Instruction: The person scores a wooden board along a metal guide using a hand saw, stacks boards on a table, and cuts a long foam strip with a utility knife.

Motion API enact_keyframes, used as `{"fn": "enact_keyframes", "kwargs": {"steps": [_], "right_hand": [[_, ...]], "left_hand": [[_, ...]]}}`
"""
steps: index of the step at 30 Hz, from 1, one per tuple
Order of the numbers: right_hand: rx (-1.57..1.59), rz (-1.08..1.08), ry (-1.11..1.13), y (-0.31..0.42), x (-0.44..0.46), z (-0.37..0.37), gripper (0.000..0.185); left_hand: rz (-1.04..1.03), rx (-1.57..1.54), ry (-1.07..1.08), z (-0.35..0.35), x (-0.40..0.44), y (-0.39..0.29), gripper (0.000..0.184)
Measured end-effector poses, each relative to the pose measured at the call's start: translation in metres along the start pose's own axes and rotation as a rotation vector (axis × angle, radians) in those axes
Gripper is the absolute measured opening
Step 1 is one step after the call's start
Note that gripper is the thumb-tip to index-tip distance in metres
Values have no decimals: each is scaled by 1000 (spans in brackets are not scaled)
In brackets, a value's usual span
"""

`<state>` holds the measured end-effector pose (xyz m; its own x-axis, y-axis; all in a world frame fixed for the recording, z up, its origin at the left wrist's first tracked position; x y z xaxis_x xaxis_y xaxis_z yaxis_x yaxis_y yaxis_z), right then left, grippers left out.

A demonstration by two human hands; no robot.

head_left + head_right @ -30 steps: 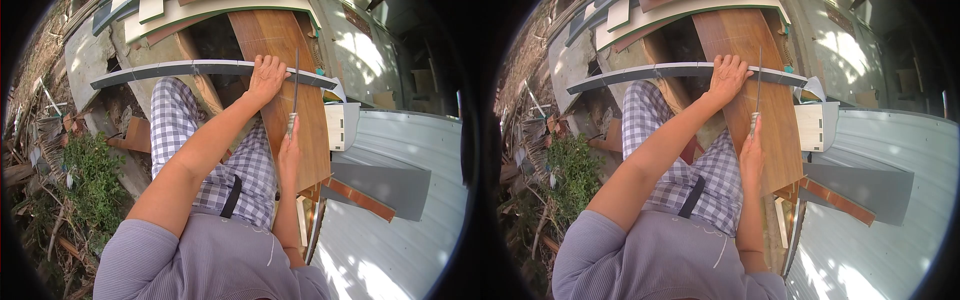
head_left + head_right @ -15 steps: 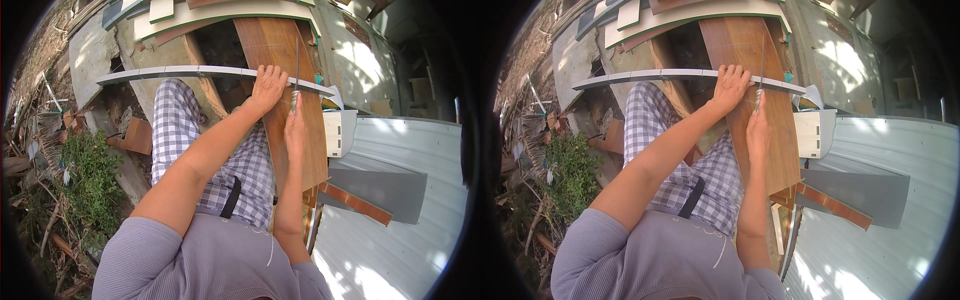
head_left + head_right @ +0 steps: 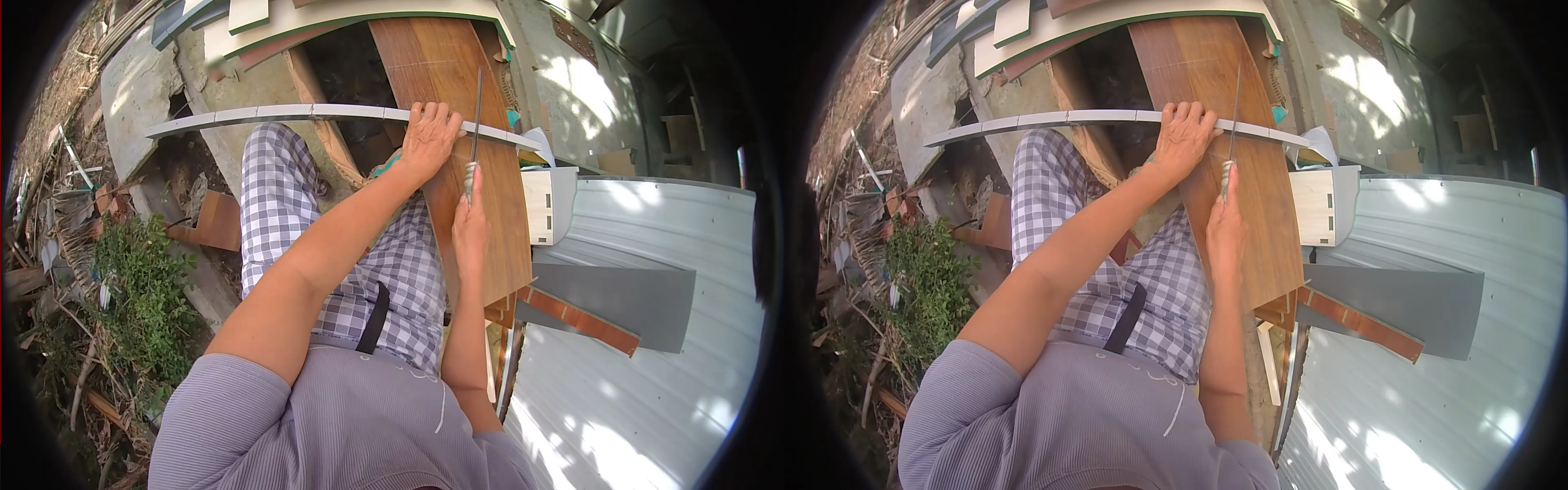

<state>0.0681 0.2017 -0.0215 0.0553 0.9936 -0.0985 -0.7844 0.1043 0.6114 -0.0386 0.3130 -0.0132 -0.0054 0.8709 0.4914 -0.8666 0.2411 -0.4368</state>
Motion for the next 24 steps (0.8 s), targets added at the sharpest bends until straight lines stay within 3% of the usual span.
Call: {"fn": "enact_keyframes", "kwargs": {"steps": [3, 6, 10, 16, 19, 24], "right_hand": [[53, 102, -73, 5, 50, 0, 54], [68, 144, -85, 9, 46, 5, 54], [29, 21, -8, -7, -11, -3, 54], [-25, 114, -132, -3, -77, 2, 54], [-29, 10, -23, -7, -52, -5, 55], [4, 150, -106, 7, 45, 2, 54]], "left_hand": [[11, 10, 21, -2, 1, 1, 21], [2, 7, 7, 0, 0, 0, 21], [-5, 15, 32, -2, -3, -1, 21], [-27, 39, 49, -4, -2, -2, 20], [17, 43, 68, -7, 3, 0, 21], [-22, 46, -36, -1, 4, 1, 22]]}}
Point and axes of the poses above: each hand's wrist, its own x-axis towards the middle knuckle, its own z-axis out of the back of the hand, y = z × x, the point moved 9 cm from there along x, towards the middle knuckle, and after that the axes turned 13 degrees about z, right-handed, at the moved point
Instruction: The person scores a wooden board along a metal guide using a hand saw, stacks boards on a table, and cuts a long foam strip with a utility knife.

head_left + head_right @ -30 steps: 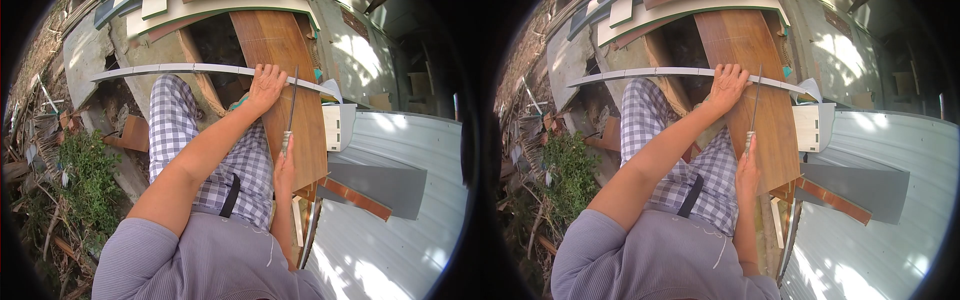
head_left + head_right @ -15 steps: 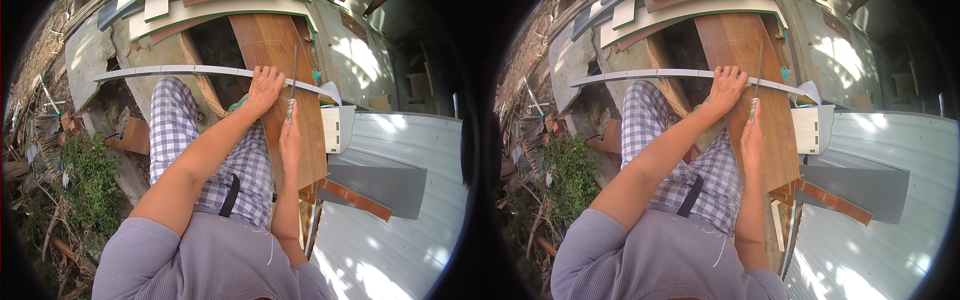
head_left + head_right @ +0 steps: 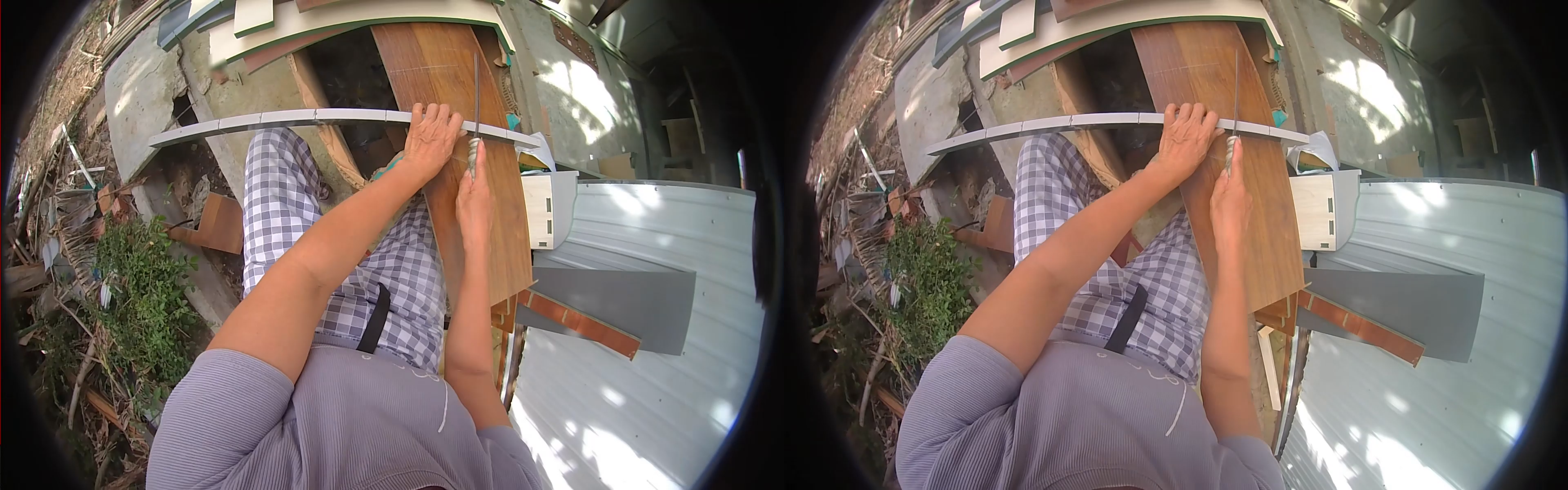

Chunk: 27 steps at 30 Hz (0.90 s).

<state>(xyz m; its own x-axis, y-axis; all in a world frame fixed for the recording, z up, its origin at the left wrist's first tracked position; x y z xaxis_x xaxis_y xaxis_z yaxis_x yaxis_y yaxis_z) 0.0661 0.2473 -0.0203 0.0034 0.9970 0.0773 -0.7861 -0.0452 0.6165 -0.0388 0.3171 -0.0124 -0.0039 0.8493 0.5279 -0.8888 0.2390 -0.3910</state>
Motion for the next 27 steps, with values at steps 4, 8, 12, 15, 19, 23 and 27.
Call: {"fn": "enact_keyframes", "kwargs": {"steps": [4, 8, 12, 15, 19, 23, 27], "right_hand": [[11, 1, 6, 1, 14, 1, 55], [2, -28, 2, 2, -42, -1, 56], [11, -64, 1, -3, -99, 4, 56], [25, -119, 61, -6, -86, 6, 55], [92, -46, 39, -7, -12, -1, 55], [46, 43, -14, 5, 11, 1, 53], [85, -201, 150, 2, -20, -1, 52]], "left_hand": [[-27, 18, 48, -6, 16, 4, 23], [-36, 37, 48, -4, 14, 3, 25], [-23, 26, 43, -2, 1, 0, 23], [3, -11, 47, -3, -2, -1, 21], [-2, -24, 29, 1, 1, 1, 20], [-14, -22, -31, 3, 0, 0, 19], [-62, -34, 7, 9, -18, -7, 19]]}}
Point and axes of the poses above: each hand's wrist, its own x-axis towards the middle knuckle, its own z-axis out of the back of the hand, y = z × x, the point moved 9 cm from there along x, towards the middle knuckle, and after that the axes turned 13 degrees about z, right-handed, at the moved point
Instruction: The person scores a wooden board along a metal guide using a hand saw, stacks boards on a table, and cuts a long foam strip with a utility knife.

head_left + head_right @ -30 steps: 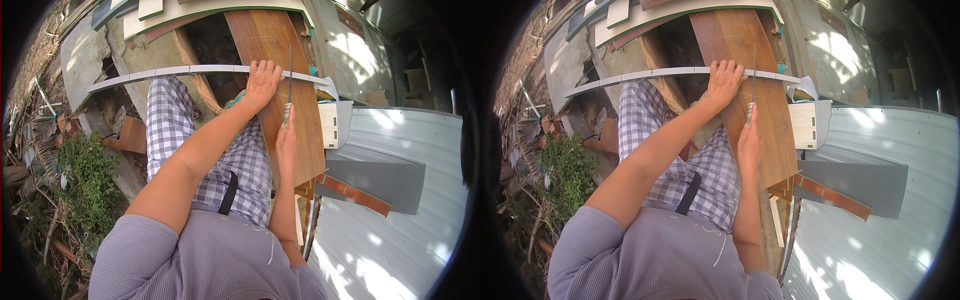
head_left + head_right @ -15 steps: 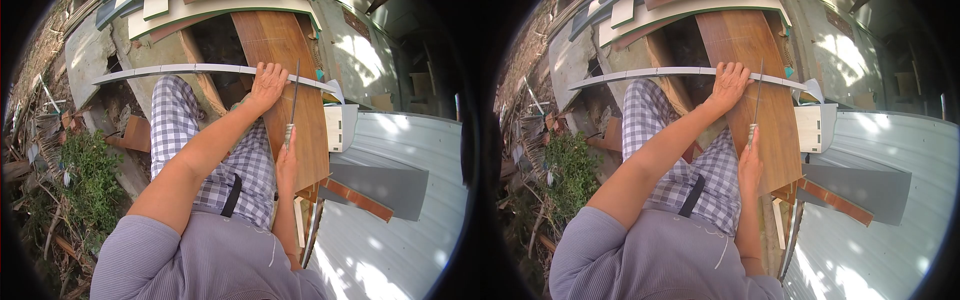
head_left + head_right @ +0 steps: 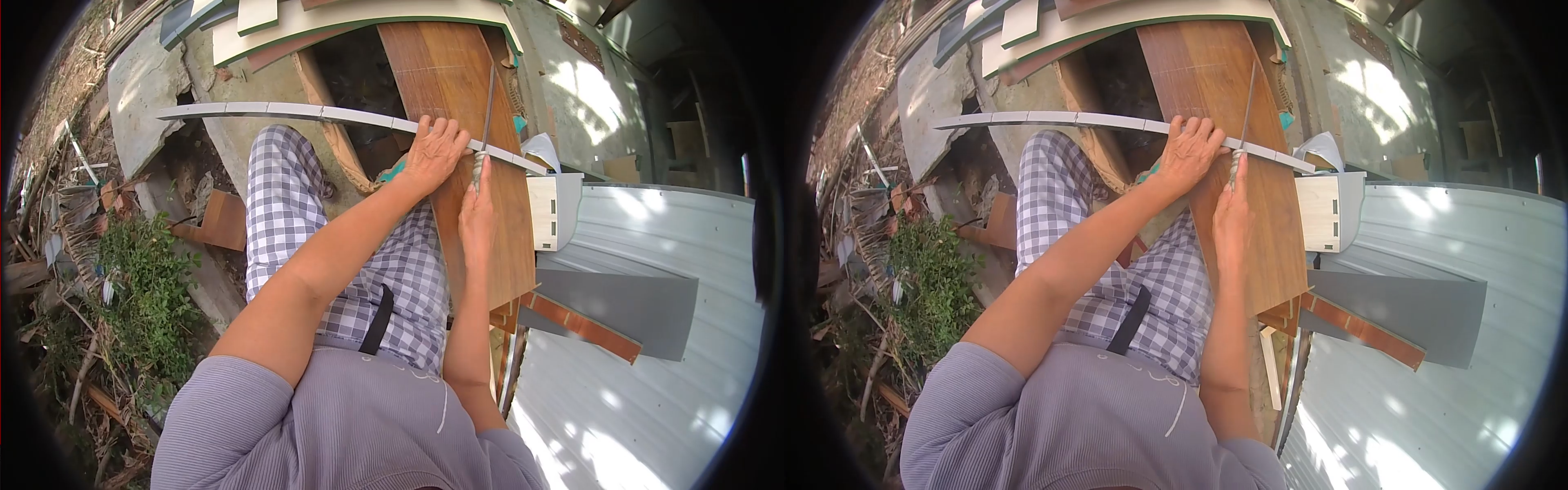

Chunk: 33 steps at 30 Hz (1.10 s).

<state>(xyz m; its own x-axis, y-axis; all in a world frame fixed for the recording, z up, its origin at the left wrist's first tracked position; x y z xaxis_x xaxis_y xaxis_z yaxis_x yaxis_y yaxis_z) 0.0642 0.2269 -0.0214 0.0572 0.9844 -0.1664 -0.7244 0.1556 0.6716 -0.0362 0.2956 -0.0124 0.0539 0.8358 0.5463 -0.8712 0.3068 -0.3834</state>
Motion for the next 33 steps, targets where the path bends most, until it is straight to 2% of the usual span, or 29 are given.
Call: {"fn": "enact_keyframes", "kwargs": {"steps": [1, 3, 6, 10, 14, 23, 26, 28, 33], "right_hand": [[2, -2, 3, -5, -7, -4, 52], [-71, 175, -181, 0, -16, 2, 54], [-76, 250, -223, 4, -17, 2, 55], [-85, 166, -176, 2, 9, -3, 54], [-66, 242, -212, 19, 44, -6, 56], [-103, 251, -268, 15, 49, -3, 57], [-80, 247, -277, 20, 50, 5, 57], [-47, 317, -366, 20, 50, 18, 57], [-7, 339, -315, 20, 61, 12, 55]], "left_hand": [[-15, -20, 34, 0, -4, -3, 19], [-36, -28, 97, 0, -10, -7, 23], [-34, -57, 156, -4, -10, -7, 23], [6, -22, 48, -10, 18, 10, 23], [96, 48, 15, -11, 43, 27, 25], [156, 43, 88, -20, 52, 24, 26], [157, 33, 70, -19, 62, 18, 25], [78, -26, 60, -19, 72, 7, 24], [49, -6, 38, -17, 73, 20, 23]]}}
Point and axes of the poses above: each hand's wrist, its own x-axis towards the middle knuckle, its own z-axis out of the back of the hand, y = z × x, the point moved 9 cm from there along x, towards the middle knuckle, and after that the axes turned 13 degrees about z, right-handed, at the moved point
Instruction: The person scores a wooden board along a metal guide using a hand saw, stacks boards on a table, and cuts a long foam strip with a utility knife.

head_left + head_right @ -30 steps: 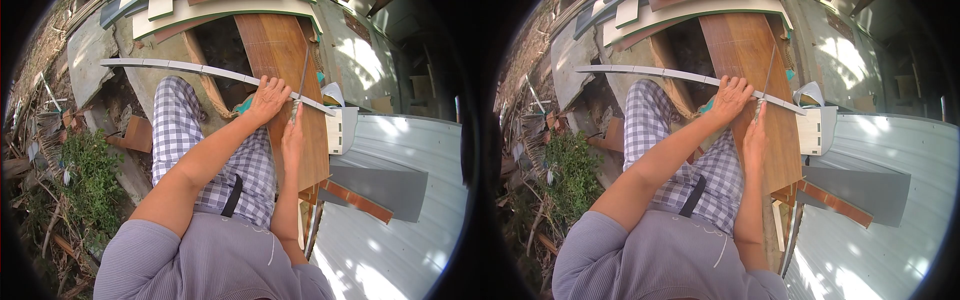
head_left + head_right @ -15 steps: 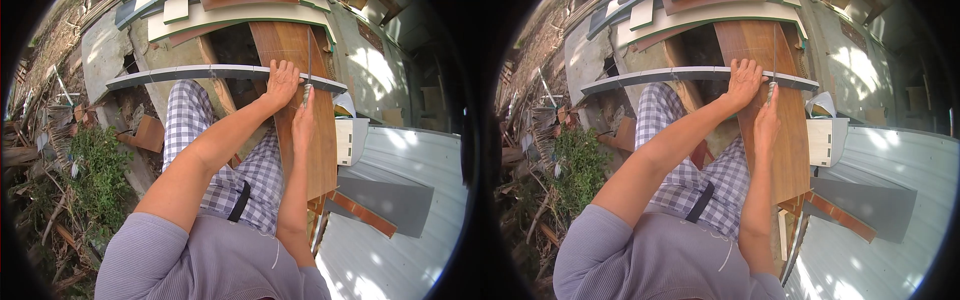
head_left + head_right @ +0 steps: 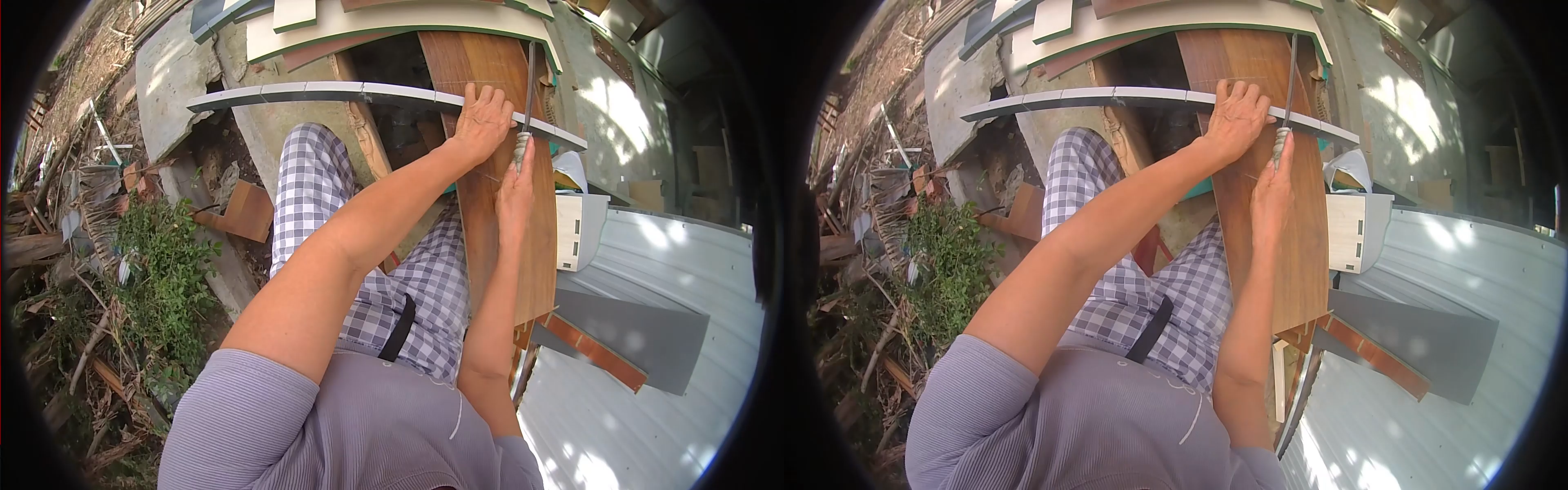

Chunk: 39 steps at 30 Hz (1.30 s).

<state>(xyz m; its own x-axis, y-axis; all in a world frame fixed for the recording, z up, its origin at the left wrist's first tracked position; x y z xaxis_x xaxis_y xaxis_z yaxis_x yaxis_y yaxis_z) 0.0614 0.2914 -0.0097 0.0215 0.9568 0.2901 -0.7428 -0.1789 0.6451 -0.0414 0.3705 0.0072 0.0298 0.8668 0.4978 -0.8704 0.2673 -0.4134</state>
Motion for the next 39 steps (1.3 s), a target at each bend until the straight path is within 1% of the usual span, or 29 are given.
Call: {"fn": "enact_keyframes", "kwargs": {"steps": [2, 3, 5, 9, 11, 12, 13, 15, 16, 18, 19, 22, 24, 25, 27, 30, 31, 33, 34, 36, 37, 39], "right_hand": [[63, -12, 68, 3, -6, -19, 55], [63, -13, 65, 7, -7, -19, 55], [89, -289, 201, -6, -21, -26, 55], [71, -205, 160, -12, -17, -25, 55], [28, 35, 92, 8, -19, -13, 55], [83, -6, 110, 11, -28, -11, 54], [73, 1, 109, 20, -39, -5, 54], [-1, -161, 193, 18, -73, 0, 54], [-4, -156, 199, 17, -86, 2, 54], [-23, -95, 142, 18, -108, 7, 53], [-26, -108, 138, 13, -113, 6, 53], [-33, -53, 117, 18, -83, 9, 53], [53, -202, 229, 8, -49, -6, 52], [60, -197, 225, 1, -35, -13, 52], [30, 23, 119, 10, -8, -14, 52], [-12, 17, 134, 10, -13, -12, 53], [-9, 15, 138, 14, -21, -9, 53], [37, -160, 186, 20, -53, -4, 55], [32, -166, 188, 20, -79, -1, 55], [-138, -37, 133, 26, -114, 9, 56], [-138, -45, 140, 23, -120, 10, 56], [-70, -148, 187, 20, -130, 14, 57]], "left_hand": [[-26, 56, 9, 1, -12, 15, 24], [-29, 56, 8, 1, -14, 17, 24], [-50, 42, -57, 6, -21, 16, 25], [-44, 98, -29, 4, -21, 15, 24], [-44, 113, -54, 6, -23, 13, 24], [-44, 115, -75, 8, -22, 13, 24], [-40, 108, -82, 8, -20, 14, 24], [-35, 85, -33, 5, -21, 14, 23], [-27, 85, -36, 5, -19, 16, 23], [-44, 89, -35, 3, -22, 15, 23], [-51, 82, -25, 2, -23, 15, 23], [-51, 100, -47, 2, -21, 15, 24], [-55, 98, -44, 2, -21, 14, 24], [-55, 97, -35, 2, -20, 15, 25], [-57, 115, -48, 4, -18, 15, 25], [-59, 114, -51, 3, -23, 13, 25], [-71, 104, -54, 3, -25, 12, 26], [-52, 115, -39, 2, -20, 14, 26], [-30, 117, -27, 0, -18, 14, 26], [-34, 125, -43, -2, -14, 14, 26], [-45, 142, -52, -1, -16, 14, 25], [-45, 139, -21, -5, -19, 17, 25]]}}
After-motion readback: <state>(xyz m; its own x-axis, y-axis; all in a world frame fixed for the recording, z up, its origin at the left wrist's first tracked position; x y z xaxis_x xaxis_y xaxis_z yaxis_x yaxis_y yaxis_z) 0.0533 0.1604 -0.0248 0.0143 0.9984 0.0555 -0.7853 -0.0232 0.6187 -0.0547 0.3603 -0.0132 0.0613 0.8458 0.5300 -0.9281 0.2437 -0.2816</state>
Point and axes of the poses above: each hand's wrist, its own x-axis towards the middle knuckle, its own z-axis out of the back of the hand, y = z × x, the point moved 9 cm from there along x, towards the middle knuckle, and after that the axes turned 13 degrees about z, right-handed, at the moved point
